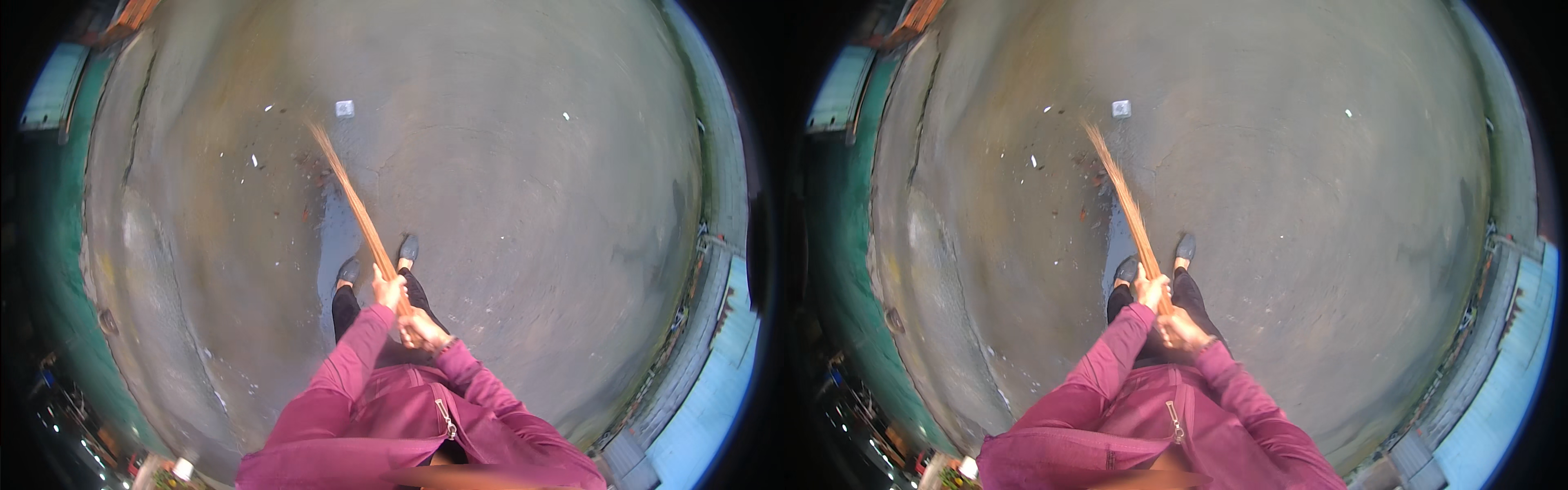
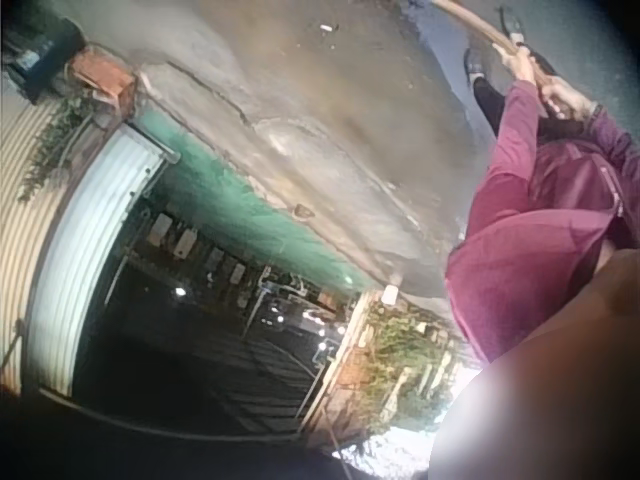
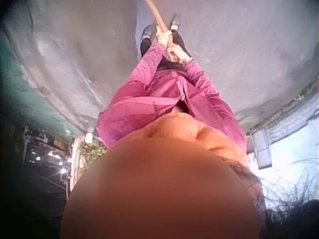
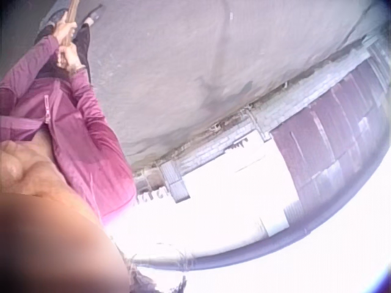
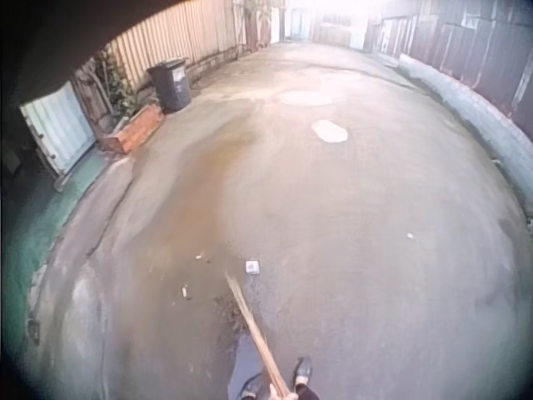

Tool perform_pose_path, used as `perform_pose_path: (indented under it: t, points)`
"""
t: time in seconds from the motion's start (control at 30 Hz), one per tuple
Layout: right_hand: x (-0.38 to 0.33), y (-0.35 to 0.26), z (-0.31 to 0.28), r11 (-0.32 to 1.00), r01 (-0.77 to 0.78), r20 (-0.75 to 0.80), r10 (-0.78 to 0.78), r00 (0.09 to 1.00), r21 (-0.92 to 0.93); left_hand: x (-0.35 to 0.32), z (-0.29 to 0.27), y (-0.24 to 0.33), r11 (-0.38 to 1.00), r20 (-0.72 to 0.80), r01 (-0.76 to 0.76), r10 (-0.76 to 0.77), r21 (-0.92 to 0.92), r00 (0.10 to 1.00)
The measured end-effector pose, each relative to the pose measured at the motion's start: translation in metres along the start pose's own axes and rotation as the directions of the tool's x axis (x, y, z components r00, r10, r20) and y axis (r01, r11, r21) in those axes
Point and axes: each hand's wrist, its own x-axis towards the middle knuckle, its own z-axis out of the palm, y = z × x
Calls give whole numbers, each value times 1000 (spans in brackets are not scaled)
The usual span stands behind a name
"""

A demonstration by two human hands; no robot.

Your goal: The person sweeps a wet concrete outdoor area using a traditional straw broom, moving debris toward a central pile. They then use a dustpan to collect the swept debris.

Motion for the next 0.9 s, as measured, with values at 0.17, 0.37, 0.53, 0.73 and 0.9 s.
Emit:
perform_pose_path:
  t: [0.17,0.37,0.53,0.73,0.9]
  points:
    - [-121,-22,-88,986,125,-150,-108,983,112,-69,100,-13,948,417,-20,-121,318,901]
    - [-169,-63,-233,890,416,-526,-268,807,184,-28,90,12,941,730,138,-328,309,600]
    - [-114,-172,-345,807,570,-600,-383,702,152,14,-81,12,961,152,71,-115,266,982]
    - [-42,-147,-270,964,84,-600,-224,768,-253,-29,-265,-16,911,-443,346,-222,222,869]
    - [-51,-93,-190,985,73,-316,-121,941,-158,-34,-207,-35,753,-392,473,-307,457,867]
